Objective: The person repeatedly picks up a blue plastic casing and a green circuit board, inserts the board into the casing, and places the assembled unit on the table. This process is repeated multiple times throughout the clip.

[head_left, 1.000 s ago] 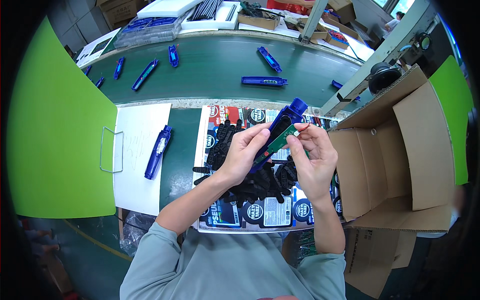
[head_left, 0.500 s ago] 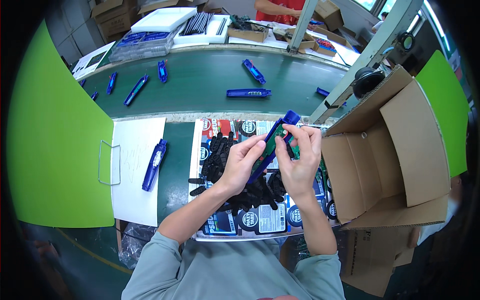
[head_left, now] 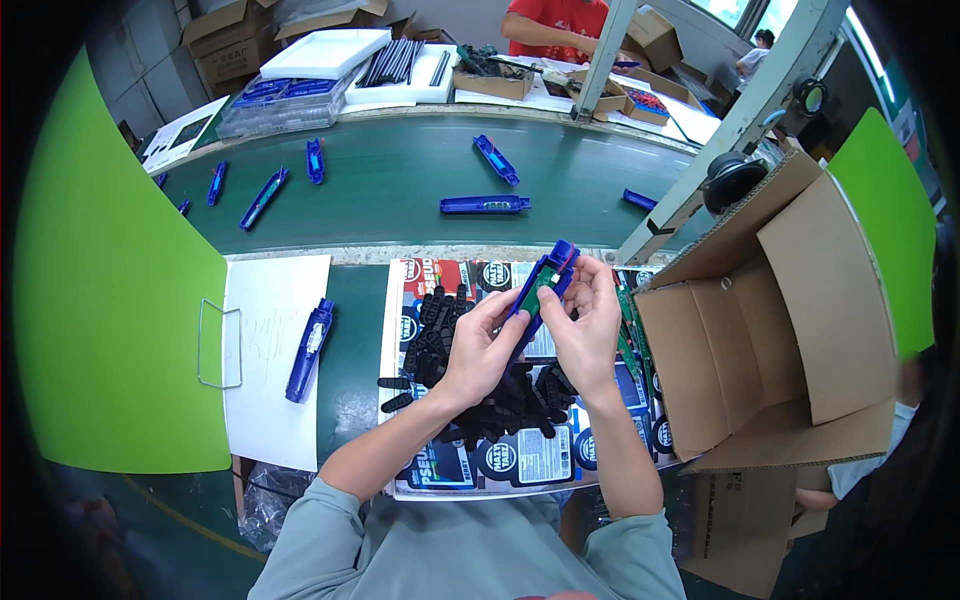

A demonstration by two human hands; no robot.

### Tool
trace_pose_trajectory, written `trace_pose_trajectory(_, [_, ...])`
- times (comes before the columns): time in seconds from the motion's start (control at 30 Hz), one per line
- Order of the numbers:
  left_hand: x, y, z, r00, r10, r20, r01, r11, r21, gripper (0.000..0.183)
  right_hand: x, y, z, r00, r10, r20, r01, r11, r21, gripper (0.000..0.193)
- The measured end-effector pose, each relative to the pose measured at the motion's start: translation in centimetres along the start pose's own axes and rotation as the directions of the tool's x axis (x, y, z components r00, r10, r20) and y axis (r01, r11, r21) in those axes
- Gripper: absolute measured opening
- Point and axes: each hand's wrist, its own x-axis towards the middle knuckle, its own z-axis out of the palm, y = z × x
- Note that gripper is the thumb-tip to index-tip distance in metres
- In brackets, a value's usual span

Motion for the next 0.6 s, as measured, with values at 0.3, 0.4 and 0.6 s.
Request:
trace_pose_trajectory(0.3, [9.9, -2.1, -11.4, 0.974, 0.045, -0.224, 0.018, 0.962, 0.271, 0.035, 0.7, 3.6, -2.5, 0.988, -0.038, 0.148, 0.099, 0.896, -0.433, 0.028])
trace_pose_trajectory(0.4, [14.9, -3.1, -18.6, 0.940, 0.112, -0.323, 0.056, 0.882, 0.468, 0.035, 0.6, 6.0, -2.1, 0.941, 0.025, 0.337, 0.186, 0.793, -0.579, 0.026])
trace_pose_trajectory(0.6, [20.2, -3.6, -26.5, 0.912, 0.240, -0.332, 0.222, 0.390, 0.894, 0.032, 0.7, 7.2, 1.9, 0.849, 0.059, 0.525, 0.249, 0.831, -0.497, 0.012])
